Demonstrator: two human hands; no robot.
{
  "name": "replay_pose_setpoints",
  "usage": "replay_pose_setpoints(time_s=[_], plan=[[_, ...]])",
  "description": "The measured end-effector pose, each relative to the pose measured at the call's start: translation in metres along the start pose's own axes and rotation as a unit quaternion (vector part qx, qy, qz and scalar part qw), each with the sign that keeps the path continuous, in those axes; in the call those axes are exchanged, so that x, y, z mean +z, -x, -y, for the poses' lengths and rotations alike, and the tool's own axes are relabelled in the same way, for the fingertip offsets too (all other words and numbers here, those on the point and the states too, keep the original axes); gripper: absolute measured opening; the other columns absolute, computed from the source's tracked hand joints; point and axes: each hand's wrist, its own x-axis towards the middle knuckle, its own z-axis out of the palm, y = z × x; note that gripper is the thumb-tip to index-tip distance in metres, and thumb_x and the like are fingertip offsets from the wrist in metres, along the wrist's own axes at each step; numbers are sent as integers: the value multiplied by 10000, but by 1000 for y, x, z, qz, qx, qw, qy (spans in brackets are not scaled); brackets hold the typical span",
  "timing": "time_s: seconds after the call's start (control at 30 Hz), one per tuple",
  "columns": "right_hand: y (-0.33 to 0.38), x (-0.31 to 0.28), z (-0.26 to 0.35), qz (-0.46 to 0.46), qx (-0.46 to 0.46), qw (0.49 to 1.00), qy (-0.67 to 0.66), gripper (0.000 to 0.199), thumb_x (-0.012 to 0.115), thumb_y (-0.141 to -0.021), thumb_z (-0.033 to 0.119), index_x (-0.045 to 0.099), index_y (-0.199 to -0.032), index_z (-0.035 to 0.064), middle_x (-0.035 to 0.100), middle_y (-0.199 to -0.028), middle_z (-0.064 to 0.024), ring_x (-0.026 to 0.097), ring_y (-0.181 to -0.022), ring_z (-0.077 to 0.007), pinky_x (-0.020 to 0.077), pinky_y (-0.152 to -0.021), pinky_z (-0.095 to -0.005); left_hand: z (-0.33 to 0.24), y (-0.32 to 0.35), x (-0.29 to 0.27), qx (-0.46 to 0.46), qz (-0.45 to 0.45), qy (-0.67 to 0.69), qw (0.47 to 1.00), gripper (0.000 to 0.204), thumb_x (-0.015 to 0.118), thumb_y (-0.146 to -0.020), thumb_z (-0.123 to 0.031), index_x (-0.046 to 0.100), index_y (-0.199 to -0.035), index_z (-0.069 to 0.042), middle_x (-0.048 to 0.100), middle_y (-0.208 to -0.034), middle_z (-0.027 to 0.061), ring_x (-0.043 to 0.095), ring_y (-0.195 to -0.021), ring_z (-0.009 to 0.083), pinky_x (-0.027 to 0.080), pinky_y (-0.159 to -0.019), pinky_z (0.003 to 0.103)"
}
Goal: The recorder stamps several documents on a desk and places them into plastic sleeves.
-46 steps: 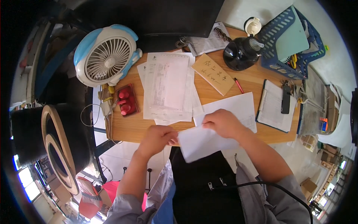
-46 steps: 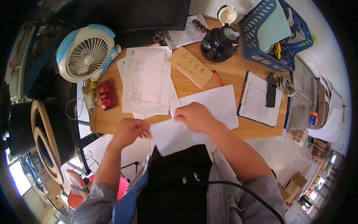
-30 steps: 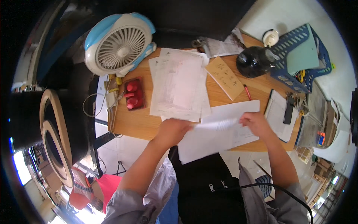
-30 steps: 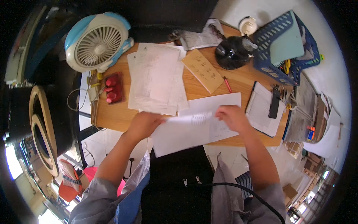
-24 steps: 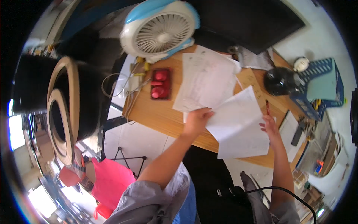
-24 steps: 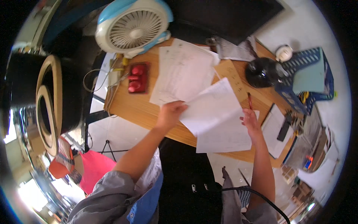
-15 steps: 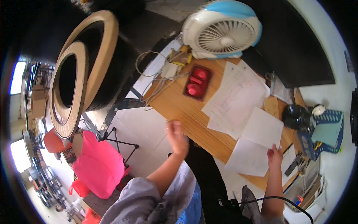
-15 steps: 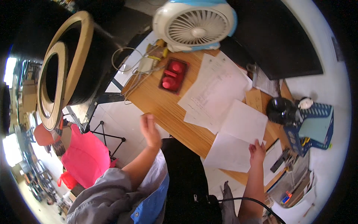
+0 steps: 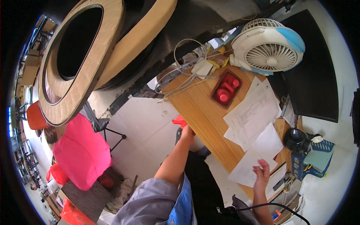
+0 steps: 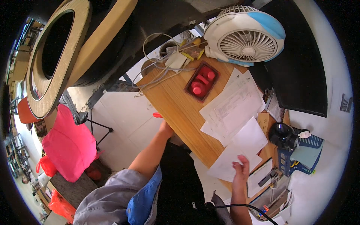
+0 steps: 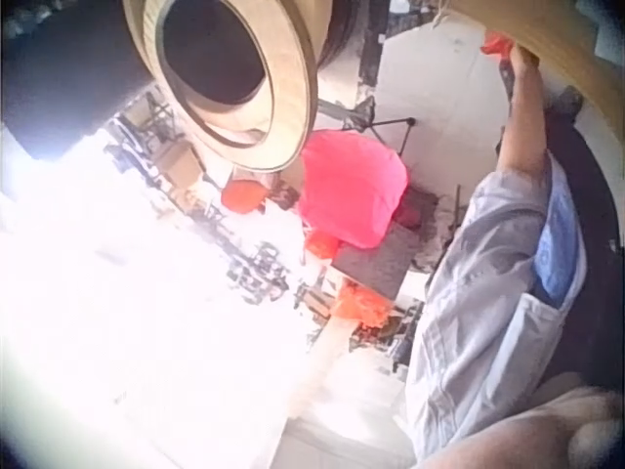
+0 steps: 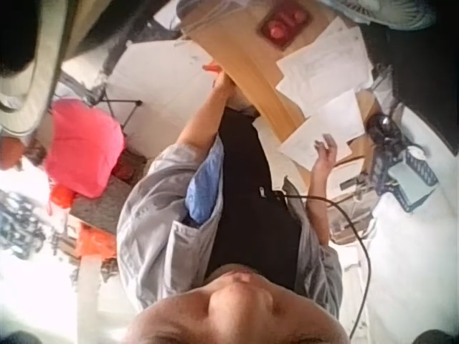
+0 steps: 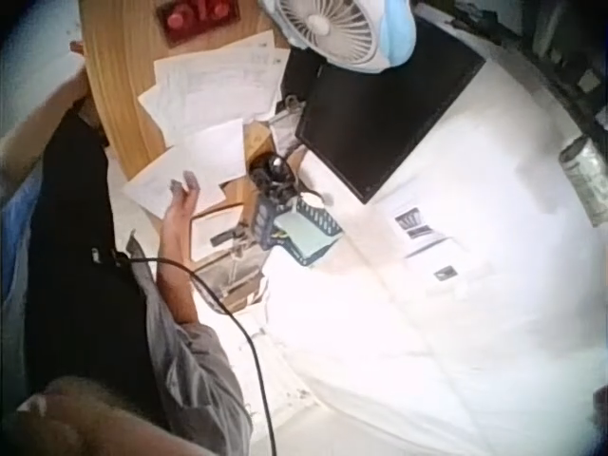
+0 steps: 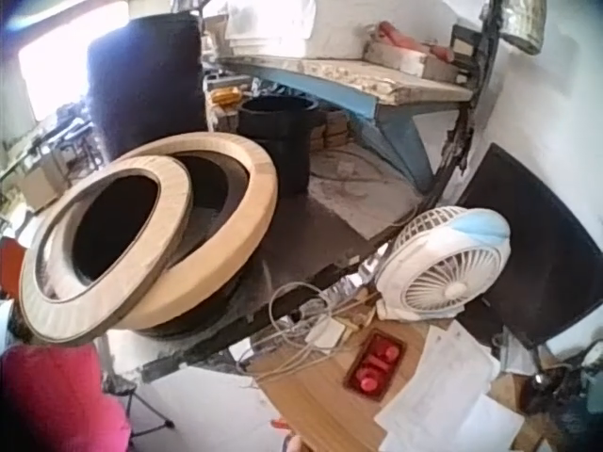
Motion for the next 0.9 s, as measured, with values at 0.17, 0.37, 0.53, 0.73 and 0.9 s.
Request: replay_pose_setpoints(time_s=[0.17,0.37,0.53,0.73,0.9], plan=[[30,39,6,232,26,972,8,216,521,-939,125,592,-1112,17,627,-1062,-64,607,-925,-145,479,-847,-277,-94,53,8,-408,-187,180,875,401,529,-879,-494,617,-1047,-141,634,-961,-12,552,-842,135,404,-779,276],[30,143,0,412,65,907,-62,225,517,-949,138,592,-1113,3,632,-1080,-69,595,-1001,-138,460,-899,-275,-122,101,-40,-345,-244,62,904,409,480,-915,-484,635,-1000,-115,646,-963,30,571,-883,172,419,-799,315],[30,134,3,405,114,905,-59,254,512,-952,150,567,-1145,-5,627,-1087,-97,600,-987,-158,471,-862,-279,-181,72,8,107,-120,-474,866,263,491,-878,-186,632,-1040,-34,626,-1071,125,541,-1054,314,414,-912,421],[51,112,-18,387,175,905,-27,253,498,-957,124,554,-1165,-9,623,-1083,-104,604,-971,-170,483,-859,-283,-104,-18,38,273,188,-575,748,327,532,-864,-234,613,-1135,-69,522,-1288,128,455,-1213,319,350,-1037,411],[57,95,-26,328,214,920,-27,242,498,-953,122,557,-1143,-14,636,-1057,-109,616,-938,-169,483,-861,-291,-87,-45,72,235,188,-515,802,338,531,-863,-234,603,-1152,-73,519,-1294,127,451,-1217,320,343,-1039,417]])
